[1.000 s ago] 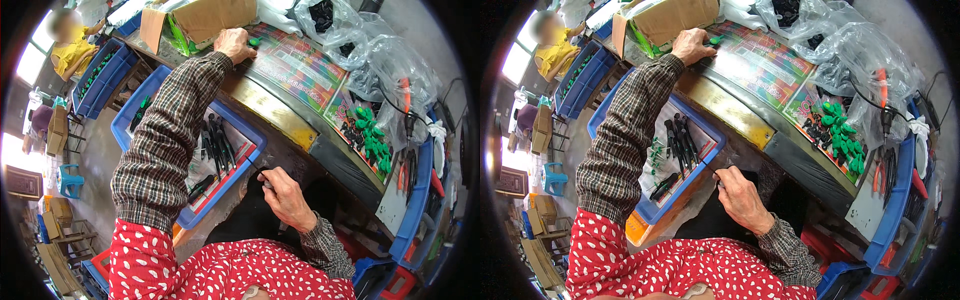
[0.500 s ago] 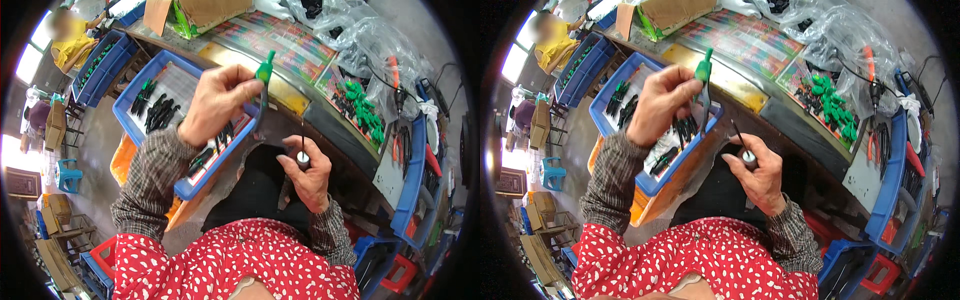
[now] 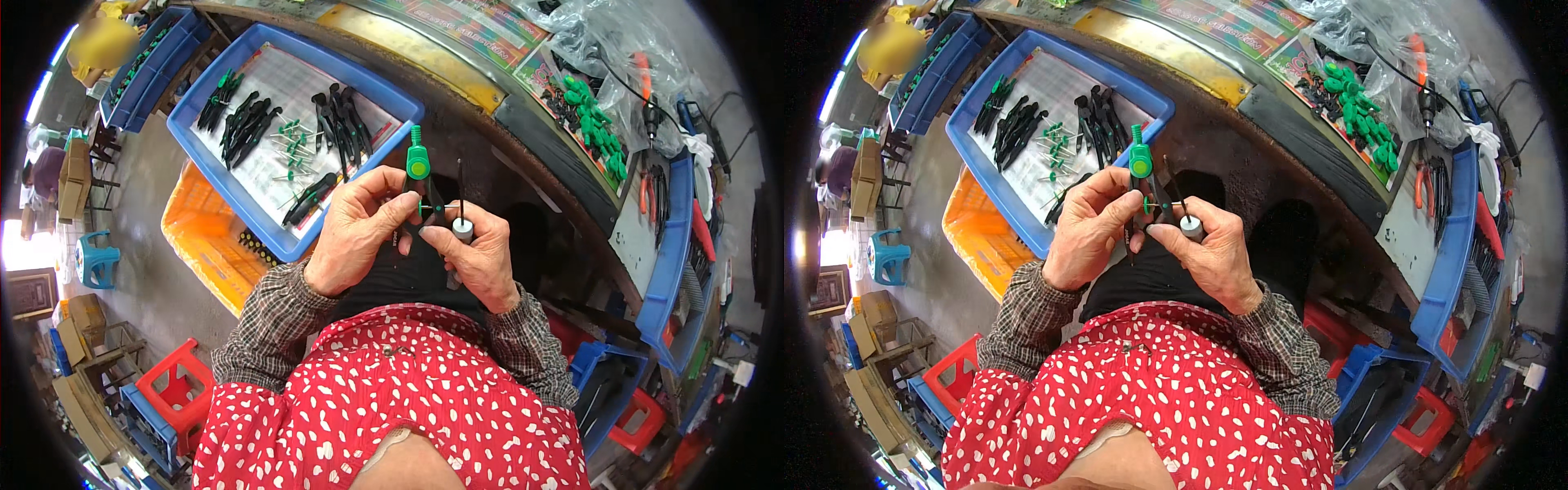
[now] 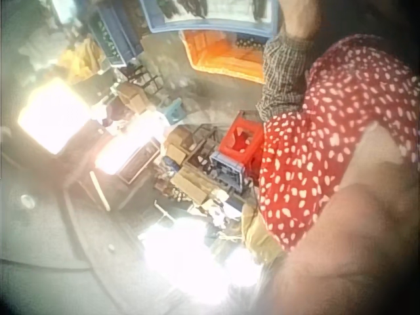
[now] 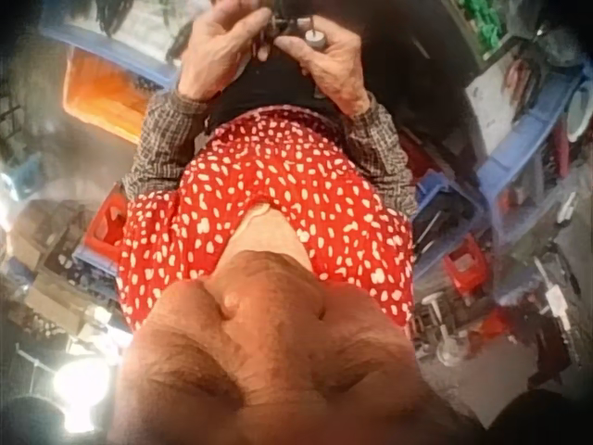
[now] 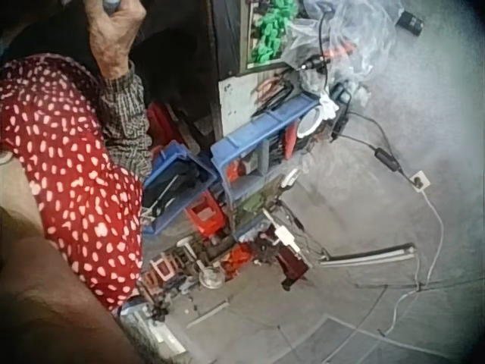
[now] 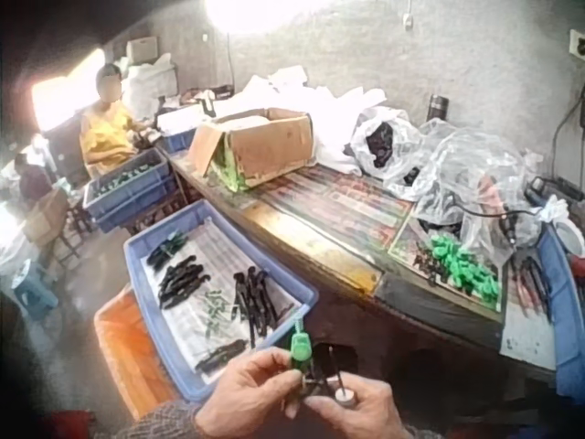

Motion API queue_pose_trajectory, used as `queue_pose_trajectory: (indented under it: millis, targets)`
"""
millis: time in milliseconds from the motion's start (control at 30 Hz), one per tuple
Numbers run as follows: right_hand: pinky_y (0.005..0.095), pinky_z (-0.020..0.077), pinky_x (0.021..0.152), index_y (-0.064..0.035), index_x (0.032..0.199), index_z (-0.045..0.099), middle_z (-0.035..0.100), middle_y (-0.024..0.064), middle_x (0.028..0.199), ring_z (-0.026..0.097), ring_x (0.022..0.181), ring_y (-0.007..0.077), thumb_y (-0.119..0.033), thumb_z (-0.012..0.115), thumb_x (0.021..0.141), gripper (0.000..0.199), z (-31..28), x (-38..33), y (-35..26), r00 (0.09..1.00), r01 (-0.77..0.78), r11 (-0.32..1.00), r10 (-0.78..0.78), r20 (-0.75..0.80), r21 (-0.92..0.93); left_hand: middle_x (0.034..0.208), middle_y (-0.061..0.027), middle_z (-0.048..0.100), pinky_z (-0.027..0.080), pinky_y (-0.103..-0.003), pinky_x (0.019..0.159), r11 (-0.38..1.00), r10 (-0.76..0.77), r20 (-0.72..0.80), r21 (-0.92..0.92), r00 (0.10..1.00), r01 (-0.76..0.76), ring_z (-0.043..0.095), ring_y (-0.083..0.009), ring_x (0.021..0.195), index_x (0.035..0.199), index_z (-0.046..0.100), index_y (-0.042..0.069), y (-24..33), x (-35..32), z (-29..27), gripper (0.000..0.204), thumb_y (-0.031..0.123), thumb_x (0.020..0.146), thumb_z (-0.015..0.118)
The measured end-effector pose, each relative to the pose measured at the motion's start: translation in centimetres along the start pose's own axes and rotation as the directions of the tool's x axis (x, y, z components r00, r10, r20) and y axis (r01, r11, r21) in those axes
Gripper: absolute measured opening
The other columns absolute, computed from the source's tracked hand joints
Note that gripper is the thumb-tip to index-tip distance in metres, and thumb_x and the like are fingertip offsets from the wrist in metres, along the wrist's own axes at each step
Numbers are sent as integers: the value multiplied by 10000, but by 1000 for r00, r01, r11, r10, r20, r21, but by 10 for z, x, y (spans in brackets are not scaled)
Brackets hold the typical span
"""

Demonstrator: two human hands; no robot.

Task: The person assembles small black plastic parts by inserting green pins into them using a manual assembly tool.

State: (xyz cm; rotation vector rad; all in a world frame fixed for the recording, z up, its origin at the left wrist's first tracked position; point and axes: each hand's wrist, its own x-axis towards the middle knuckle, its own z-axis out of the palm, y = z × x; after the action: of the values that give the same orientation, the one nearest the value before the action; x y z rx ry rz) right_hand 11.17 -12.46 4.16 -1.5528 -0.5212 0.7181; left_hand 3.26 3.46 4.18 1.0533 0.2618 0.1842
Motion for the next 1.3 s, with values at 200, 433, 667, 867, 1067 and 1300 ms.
queue_pose_trajectory:
  millis: [200,433,667,867,1067,1300]
  targets:
    - [177,332,471,-10,882,622,505,-59,637,435,554,2,-133,698,869,145,7,-10,1,997,36,999,-38,65,31,734,-40,588,468,-209,488,1000,-7,-11,-23,1000,7,556,-78,611,1046,585,-24,-8,-17,-10,183,115,929,604]
    - [183,316,462,-3,879,620,494,-59,632,420,549,0,-131,694,873,148,2,-18,-3,991,-6,999,2,132,32,735,-42,585,458,-211,469,999,23,10,29,1000,-23,559,-79,598,1069,588,-49,2,-30,-8,177,68,936,580]
    - [213,318,467,3,802,603,466,-51,620,408,553,18,-91,705,840,144,4,-21,-10,985,20,999,-11,174,-46,782,-33,564,428,-204,462,993,7,92,113,996,-17,535,-62,590,1073,589,-60,16,-38,-17,177,55,939,572]
    - [247,324,480,7,751,563,438,-21,620,405,561,45,-81,723,809,192,6,-19,-11,978,63,992,-40,203,-107,790,-21,540,416,-195,468,965,6,107,259,994,-33,520,-50,572,1048,620,-52,22,-39,-27,163,54,929,584]
    - [263,333,485,13,747,565,451,15,632,415,561,64,-67,733,782,189,6,-15,-9,975,96,982,-60,216,-161,837,-20,540,417,-192,476,958,-36,138,288,990,-6,527,-51,568,1052,627,-52,28,-37,-36,163,35,922,581]
    - [301,375,487,19,812,593,505,97,674,491,536,191,-4,711,744,138,29,-9,-11,897,418,800,-438,58,-431,968,-117,581,478,-339,745,296,593,188,853,783,-429,588,-226,814,1045,637,7,14,-20,-30,284,145,809,715]
